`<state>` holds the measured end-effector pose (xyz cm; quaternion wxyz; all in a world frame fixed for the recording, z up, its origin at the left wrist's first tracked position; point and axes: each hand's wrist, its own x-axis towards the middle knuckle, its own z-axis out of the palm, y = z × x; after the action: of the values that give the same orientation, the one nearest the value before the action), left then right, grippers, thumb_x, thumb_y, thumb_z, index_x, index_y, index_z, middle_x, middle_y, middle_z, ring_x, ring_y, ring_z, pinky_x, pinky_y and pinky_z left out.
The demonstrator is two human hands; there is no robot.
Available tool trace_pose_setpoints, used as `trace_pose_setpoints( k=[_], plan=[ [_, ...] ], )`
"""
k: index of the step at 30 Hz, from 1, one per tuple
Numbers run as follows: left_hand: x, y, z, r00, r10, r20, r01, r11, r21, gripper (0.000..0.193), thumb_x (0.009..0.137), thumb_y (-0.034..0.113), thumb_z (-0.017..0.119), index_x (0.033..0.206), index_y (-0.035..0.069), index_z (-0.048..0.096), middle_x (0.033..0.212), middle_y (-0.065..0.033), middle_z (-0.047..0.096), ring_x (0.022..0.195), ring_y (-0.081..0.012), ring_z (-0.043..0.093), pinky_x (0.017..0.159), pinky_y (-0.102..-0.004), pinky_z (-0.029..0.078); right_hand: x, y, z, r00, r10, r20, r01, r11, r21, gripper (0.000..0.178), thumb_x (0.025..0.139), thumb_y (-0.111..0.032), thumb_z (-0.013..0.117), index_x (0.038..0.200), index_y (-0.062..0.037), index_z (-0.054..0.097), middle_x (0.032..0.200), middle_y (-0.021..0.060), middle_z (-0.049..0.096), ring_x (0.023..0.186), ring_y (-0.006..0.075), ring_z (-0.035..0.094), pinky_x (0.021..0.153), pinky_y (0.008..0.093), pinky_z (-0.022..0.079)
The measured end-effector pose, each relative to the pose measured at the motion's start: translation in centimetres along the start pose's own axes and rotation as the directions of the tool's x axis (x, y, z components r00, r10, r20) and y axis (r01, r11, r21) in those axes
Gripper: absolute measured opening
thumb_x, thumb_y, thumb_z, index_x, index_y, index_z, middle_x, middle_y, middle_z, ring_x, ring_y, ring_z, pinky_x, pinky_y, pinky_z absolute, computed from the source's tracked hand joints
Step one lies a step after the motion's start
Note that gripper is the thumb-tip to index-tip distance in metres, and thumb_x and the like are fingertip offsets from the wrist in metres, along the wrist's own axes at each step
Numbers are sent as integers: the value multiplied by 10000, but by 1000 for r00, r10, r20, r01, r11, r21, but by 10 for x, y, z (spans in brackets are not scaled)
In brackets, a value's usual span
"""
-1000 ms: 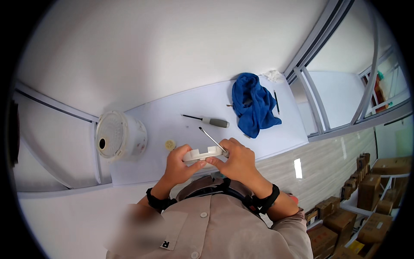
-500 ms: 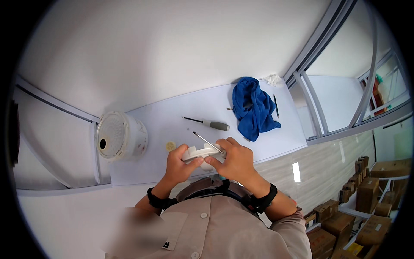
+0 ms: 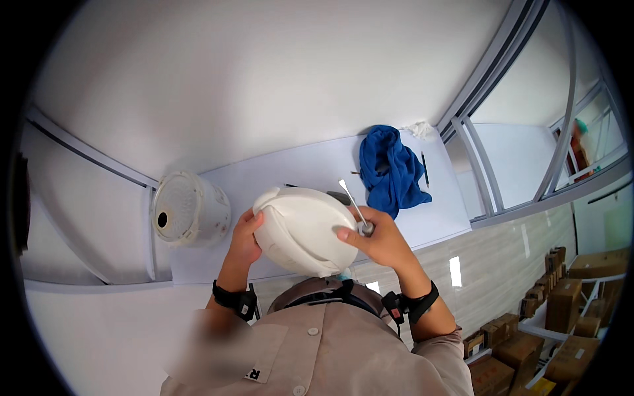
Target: The person assembles a white circular light fixture by attaching a curved plastic piece and securing it with screws. They use a screwdriver to tighten the screws and a blue cloth to wipe the fixture.
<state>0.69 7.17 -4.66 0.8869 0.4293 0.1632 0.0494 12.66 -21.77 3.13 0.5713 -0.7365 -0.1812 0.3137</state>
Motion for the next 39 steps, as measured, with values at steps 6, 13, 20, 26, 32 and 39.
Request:
trace_pose_setpoints(
  k=[6, 13, 20, 26, 32, 39],
  plan=[
    [4, -20, -29, 982, 134, 133, -133, 991, -16, 556, 1002, 356, 698, 1400, -15, 583, 1273, -102, 696, 1166, -217, 660, 1038, -379, 509, -16, 2, 8, 959, -260, 110, 266, 963, -38, 371, 900, -244, 861, 1166, -7, 756, 940, 98, 768, 832, 150, 671, 785, 292, 534],
    [-8, 1, -3, 887, 416, 198, -460, 780, 424, 594, 923, 352, 815, 1346, 2, 589, 1181, -30, 636, 1092, -130, 586, 975, -306, 467, -20, 2, 4, 946, -314, 79, 324, 917, -233, 346, 885, -218, 856, 1169, -44, 766, 894, 129, 759, 708, 207, 668, 698, 305, 536],
    [-15, 15, -19, 921, 142, 364, -292, 868, 401, 573, 693, 207, 1007, 1146, 16, 713, 1018, -3, 711, 917, -131, 644, 854, -301, 525, -20, 2, 4, 916, -400, 35, 401, 906, -137, 367, 867, -216, 858, 1176, -44, 756, 902, 154, 759, 737, 277, 709, 710, 333, 546],
    [-29, 48, 10, 897, 13, 441, -336, 668, 664, 516, 664, 175, 1008, 1090, 5, 773, 1048, -89, 778, 924, -146, 701, 794, -302, 536, -16, -14, -7, 822, -561, 98, 555, 751, -359, 399, 808, -279, 889, 1142, -94, 774, 884, 129, 766, 705, 334, 689, 647, 333, 502],
    [-30, 51, 21, 866, -1, 500, -381, 647, 660, 356, 692, 113, 961, 989, 1, 799, 985, -104, 786, 821, -181, 724, 754, -287, 547, -17, -25, -19, 837, -528, 143, 532, 726, -435, 431, 768, -231, 916, 1116, -27, 763, 850, 131, 742, 721, 293, 674, 670, 369, 510],
    [-35, 36, 30, 863, 258, 434, -491, 626, 605, 309, 727, 80, 927, 992, -10, 796, 943, -91, 772, 785, -150, 696, 693, -284, 522, -2, -5, -5, 645, -726, -238, 613, 677, -406, 619, 745, -235, 958, 1266, -43, 685, 1214, 150, 655, 683, 150, 564, 592, 268, 464]
  ],
)
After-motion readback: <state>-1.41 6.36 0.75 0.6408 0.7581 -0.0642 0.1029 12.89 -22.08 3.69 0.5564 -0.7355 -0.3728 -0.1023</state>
